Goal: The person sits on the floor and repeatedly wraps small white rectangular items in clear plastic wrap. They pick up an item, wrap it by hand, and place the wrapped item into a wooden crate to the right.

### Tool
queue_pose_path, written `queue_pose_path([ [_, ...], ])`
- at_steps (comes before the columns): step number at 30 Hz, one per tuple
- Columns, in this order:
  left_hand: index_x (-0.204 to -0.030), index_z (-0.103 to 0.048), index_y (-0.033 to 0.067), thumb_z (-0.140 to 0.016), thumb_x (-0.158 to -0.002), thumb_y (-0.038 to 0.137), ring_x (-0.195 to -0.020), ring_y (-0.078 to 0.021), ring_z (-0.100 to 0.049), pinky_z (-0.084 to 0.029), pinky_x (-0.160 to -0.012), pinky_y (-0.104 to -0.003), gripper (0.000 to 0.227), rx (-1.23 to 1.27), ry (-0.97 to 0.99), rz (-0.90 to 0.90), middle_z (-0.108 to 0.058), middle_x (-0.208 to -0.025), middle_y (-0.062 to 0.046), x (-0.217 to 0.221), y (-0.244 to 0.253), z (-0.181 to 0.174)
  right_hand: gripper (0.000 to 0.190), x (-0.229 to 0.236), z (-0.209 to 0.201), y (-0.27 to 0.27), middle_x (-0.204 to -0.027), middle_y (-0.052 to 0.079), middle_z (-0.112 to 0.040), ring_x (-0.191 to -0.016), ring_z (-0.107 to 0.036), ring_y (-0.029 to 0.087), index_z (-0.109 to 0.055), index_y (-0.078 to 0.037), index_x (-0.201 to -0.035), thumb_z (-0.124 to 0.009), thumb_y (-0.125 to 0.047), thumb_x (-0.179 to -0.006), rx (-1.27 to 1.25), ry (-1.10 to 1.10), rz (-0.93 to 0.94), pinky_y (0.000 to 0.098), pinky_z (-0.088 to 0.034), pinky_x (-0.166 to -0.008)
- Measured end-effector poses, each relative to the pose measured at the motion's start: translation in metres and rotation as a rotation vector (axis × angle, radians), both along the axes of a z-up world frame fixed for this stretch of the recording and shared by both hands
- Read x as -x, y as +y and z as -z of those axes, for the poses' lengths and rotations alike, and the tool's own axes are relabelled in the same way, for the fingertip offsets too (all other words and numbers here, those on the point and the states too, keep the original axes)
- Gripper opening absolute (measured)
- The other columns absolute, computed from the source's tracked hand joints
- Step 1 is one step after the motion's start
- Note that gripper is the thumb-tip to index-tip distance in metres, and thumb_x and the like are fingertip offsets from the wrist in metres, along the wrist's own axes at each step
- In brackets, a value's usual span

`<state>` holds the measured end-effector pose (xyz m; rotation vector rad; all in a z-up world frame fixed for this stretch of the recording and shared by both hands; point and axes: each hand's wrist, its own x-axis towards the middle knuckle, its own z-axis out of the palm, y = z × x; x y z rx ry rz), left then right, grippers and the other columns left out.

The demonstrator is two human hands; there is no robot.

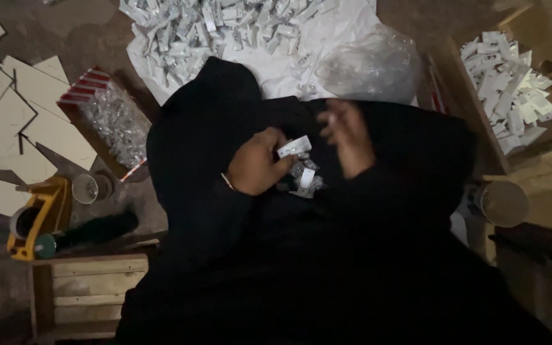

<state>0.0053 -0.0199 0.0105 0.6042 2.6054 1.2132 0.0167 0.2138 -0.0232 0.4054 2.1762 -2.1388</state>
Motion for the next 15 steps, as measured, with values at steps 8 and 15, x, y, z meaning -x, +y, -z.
queue_pose_path([
  [8, -0.100, -0.066, 0.0041, -0.078, -0.085, 0.019, -0.079, -0.0298, -0.072, -0.056, -0.067, -0.039, 0.025, -0.113, 0.043, -0.064, -0.072, -0.089, -0.015, -0.028, 0.038, -0.030, 0.038, -0.042, 0.003, -0.026, -0.102, 0.004, -0.066, -0.088, -0.062, 0.011, -0.059, -0.006, -0.135, -0.048, -0.028, -0.106, 0.414, -0.157, -0.069, 0.0258, -0.051, -0.078],
  [15, -0.103, -0.067, 0.0051, -0.061, -0.093, 0.013, -0.082, -0.0353, -0.069, -0.055, -0.071, -0.044, 0.014, 0.004, 0.284, 0.108, -0.070, -0.095, -0.016, -0.026, 0.023, -0.026, 0.039, -0.030, 0.035, -0.011, -0.087, 0.000, -0.061, -0.077, -0.055, 0.009, -0.069, -0.004, -0.111, -0.042, -0.032, -0.110, 0.252, 0.023, -0.006, 0.0242, -0.047, -0.071],
])
